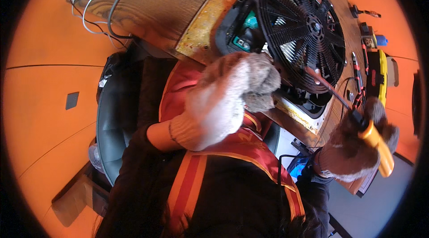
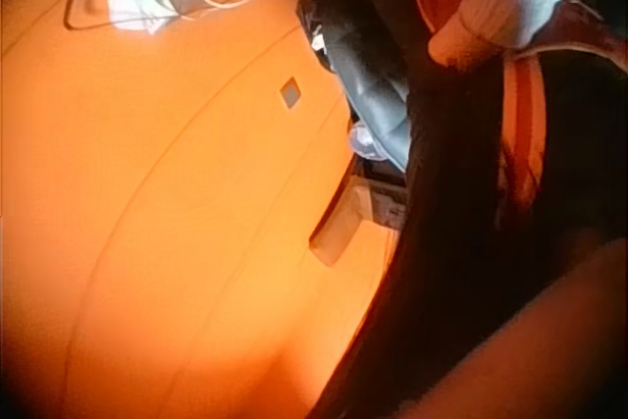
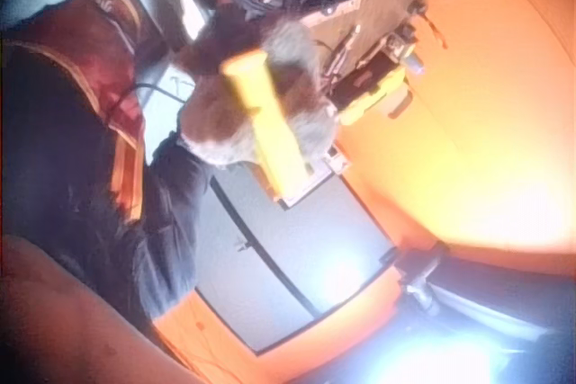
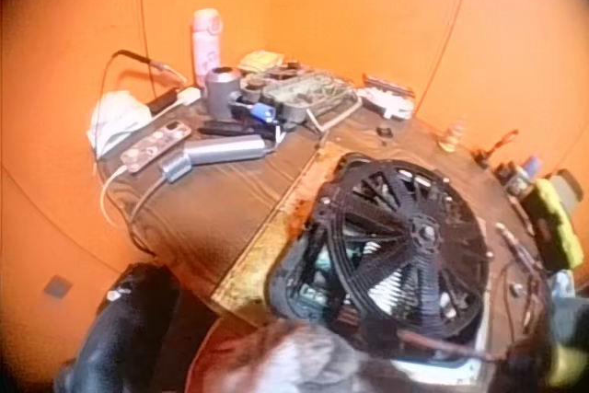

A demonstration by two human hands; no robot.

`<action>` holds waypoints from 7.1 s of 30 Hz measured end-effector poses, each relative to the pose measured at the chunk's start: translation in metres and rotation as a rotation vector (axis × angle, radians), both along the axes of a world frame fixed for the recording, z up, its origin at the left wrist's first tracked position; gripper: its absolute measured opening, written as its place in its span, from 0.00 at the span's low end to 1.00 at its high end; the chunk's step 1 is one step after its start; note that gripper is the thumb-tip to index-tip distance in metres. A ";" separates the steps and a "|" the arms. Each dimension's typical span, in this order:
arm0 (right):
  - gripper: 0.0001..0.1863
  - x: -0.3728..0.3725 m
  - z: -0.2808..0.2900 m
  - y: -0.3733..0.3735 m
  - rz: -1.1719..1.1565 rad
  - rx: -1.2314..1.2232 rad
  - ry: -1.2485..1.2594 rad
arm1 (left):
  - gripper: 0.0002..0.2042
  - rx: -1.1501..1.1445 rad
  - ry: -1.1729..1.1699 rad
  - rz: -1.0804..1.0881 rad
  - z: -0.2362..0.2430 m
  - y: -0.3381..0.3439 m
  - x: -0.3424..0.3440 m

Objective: The person uses a screwdriver to remove screws from a black fan grille attached to a white appliance housing on a wooden workbench. After removing the grille, the person places it aside and reaches under the workbench to retrieve a black plastic component, then returns to the workbench area.

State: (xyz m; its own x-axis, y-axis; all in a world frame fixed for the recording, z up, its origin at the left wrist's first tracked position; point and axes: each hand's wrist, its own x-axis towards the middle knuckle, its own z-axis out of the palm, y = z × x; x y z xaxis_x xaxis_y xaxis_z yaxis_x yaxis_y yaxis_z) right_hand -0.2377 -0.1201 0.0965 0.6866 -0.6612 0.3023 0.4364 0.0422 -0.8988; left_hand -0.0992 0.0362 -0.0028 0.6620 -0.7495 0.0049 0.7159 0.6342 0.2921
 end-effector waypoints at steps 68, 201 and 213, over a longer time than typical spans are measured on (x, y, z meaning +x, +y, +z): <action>0.23 0.034 -0.032 -0.014 -0.497 -0.842 0.259 | 0.28 1.106 -1.280 -0.078 0.005 -0.012 0.010; 0.46 0.065 -0.024 0.001 0.081 -0.778 -0.074 | 0.17 1.315 -2.061 0.650 -0.035 -0.030 -0.011; 0.49 0.064 -0.028 0.005 0.169 -0.739 -0.128 | 0.18 1.098 -2.054 0.444 -0.041 -0.018 0.009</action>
